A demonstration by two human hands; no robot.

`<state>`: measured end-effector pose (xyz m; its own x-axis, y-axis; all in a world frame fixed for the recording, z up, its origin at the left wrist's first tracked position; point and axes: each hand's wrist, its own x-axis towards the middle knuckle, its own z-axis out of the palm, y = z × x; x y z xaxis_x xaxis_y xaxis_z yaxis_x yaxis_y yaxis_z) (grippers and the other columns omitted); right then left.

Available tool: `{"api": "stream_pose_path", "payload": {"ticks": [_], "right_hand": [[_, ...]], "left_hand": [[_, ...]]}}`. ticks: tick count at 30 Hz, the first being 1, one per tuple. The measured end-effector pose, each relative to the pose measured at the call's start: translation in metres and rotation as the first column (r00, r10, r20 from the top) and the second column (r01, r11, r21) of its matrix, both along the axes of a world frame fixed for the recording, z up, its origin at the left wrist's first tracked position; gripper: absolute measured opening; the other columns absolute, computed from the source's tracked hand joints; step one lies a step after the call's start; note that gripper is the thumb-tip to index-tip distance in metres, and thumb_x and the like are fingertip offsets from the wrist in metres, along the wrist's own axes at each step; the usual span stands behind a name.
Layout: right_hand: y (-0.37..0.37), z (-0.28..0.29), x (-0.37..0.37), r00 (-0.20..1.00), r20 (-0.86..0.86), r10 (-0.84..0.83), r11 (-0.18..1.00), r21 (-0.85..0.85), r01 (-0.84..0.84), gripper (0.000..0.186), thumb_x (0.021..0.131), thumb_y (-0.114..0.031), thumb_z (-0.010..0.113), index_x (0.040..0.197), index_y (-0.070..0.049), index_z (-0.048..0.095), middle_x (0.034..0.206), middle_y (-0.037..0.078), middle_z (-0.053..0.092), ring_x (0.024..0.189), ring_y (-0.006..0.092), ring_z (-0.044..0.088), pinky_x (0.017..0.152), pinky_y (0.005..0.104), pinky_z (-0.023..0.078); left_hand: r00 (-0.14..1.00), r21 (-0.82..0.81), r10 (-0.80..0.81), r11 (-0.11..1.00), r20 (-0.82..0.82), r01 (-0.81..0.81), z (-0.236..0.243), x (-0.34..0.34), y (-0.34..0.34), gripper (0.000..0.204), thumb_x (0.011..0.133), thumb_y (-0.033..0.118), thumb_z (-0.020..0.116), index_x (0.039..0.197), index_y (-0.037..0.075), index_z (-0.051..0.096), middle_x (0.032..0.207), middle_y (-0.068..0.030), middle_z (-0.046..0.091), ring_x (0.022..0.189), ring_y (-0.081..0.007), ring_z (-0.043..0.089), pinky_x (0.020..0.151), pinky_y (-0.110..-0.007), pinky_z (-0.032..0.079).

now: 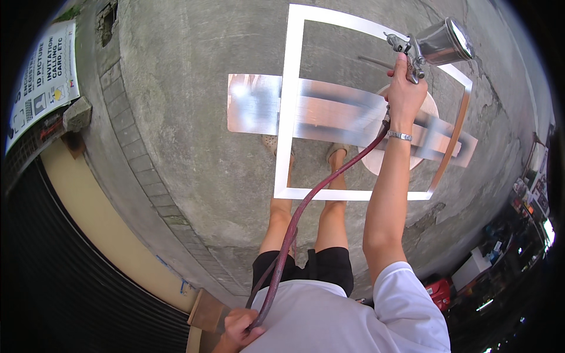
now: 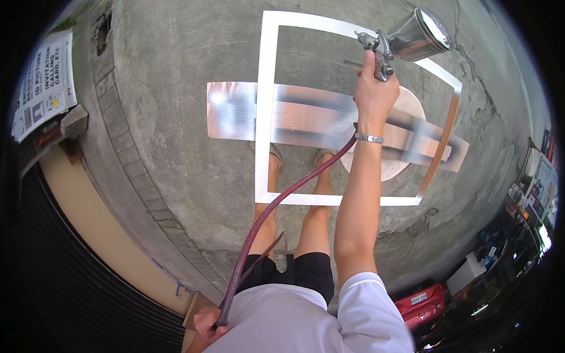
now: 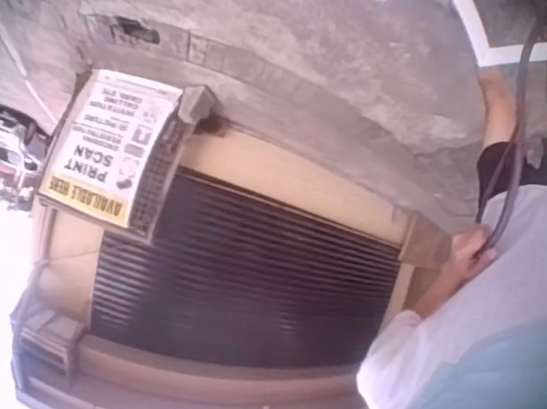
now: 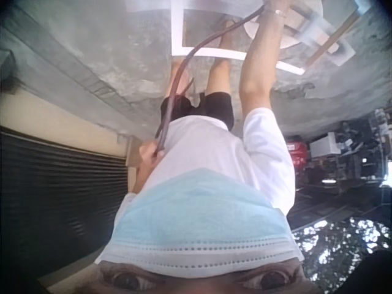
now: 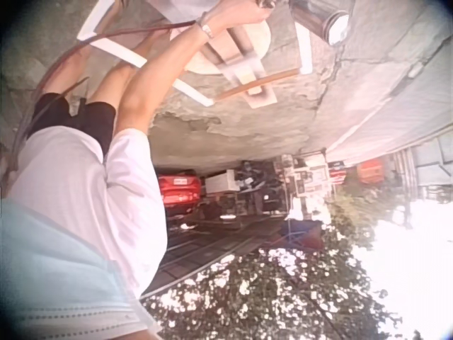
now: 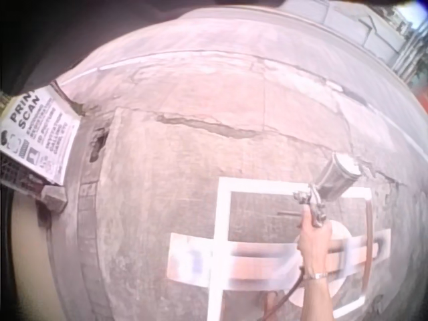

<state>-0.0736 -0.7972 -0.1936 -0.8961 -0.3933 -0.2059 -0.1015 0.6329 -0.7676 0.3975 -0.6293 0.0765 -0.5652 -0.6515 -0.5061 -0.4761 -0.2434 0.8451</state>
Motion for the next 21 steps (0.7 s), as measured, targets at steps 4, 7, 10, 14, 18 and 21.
{"api": "stream_pose_path", "payload": {"ticks": [4, 7, 10, 14, 18, 21], "right_hand": [[-0.034, -0.007, 0.052, 0.981, 0.057, 0.187, 0.978, -0.109, -0.180, 0.043, 0.097, -0.040, 0.071, 0.093, 0.003, 0.076, 0.066, 0.006, 0.068, 0.061, 0.0126, 0.062, 0.060, 0.0312, 0.049], [-0.053, -0.006, 0.083, 0.938, 0.151, 0.313, 0.940, -0.187, -0.284, 0.042, 0.097, -0.040, 0.071, 0.097, 0.002, 0.077, 0.067, 0.005, 0.069, 0.061, 0.0108, 0.062, 0.059, 0.0301, 0.049], [-0.062, 0.002, 0.097, 0.857, 0.332, 0.394, 0.898, -0.338, -0.282, 0.042, 0.097, -0.040, 0.071, 0.100, 0.002, 0.077, 0.068, 0.004, 0.070, 0.061, 0.0096, 0.062, 0.058, 0.0290, 0.050], [-0.061, 0.002, 0.085, 0.905, 0.218, 0.366, 0.914, -0.265, -0.306, 0.044, 0.096, -0.041, 0.071, 0.096, 0.003, 0.075, 0.067, 0.008, 0.069, 0.060, 0.0167, 0.062, 0.061, 0.0335, 0.050], [-0.035, -0.015, 0.033, 0.946, -0.016, 0.324, 0.944, -0.059, -0.325, 0.047, 0.095, -0.045, 0.071, 0.096, 0.001, 0.077, 0.068, 0.009, 0.070, 0.061, 0.0156, 0.065, 0.062, 0.0327, 0.051], [0.000, -0.024, -0.021, 0.961, -0.073, 0.265, 0.964, -0.015, -0.267, 0.048, 0.095, -0.047, 0.070, 0.097, 0.000, 0.079, 0.067, 0.007, 0.071, 0.065, 0.0137, 0.067, 0.063, 0.0304, 0.052]], "left_hand": [[0.995, 0.016, 0.088, 0.996, -0.041, -0.088, 0.002, 0.007, 0.004, 0.037, 0.096, 0.027, 0.070, 0.072, 0.004, 0.055, 0.058, -0.0067, 0.057, 0.046, -0.0214, 0.058, 0.045, -0.033, 0.044], [0.986, 0.068, 0.155, 0.986, -0.057, -0.151, 0.003, 0.011, 0.007, 0.038, 0.097, 0.024, 0.070, 0.071, 0.004, 0.052, 0.056, -0.0063, 0.054, 0.045, -0.0200, 0.055, 0.043, -0.032, 0.041], [0.982, 0.069, 0.174, 0.983, -0.069, -0.170, 0.003, 0.010, 0.012, 0.038, 0.098, 0.023, 0.070, 0.071, 0.004, 0.051, 0.055, -0.0063, 0.052, 0.044, -0.0191, 0.053, 0.042, -0.032, 0.040], [0.974, 0.069, 0.196, 0.979, -0.111, -0.189, -0.001, 0.000, 0.020, 0.038, 0.098, 0.022, 0.070, 0.071, 0.003, 0.051, 0.056, -0.0060, 0.052, 0.044, -0.0189, 0.052, 0.042, -0.032, 0.039], [0.986, 0.051, 0.143, 0.989, -0.083, -0.139, -0.002, -0.023, 0.034, 0.037, 0.097, 0.023, 0.071, 0.072, 0.003, 0.053, 0.057, -0.0068, 0.055, 0.045, -0.0210, 0.055, 0.044, -0.033, 0.042], [0.999, 0.009, 0.038, 0.999, -0.028, -0.038, -0.001, -0.049, 0.043, 0.035, 0.096, 0.025, 0.072, 0.074, 0.003, 0.056, 0.060, -0.0078, 0.058, 0.047, -0.0225, 0.058, 0.046, -0.035, 0.045]]}}
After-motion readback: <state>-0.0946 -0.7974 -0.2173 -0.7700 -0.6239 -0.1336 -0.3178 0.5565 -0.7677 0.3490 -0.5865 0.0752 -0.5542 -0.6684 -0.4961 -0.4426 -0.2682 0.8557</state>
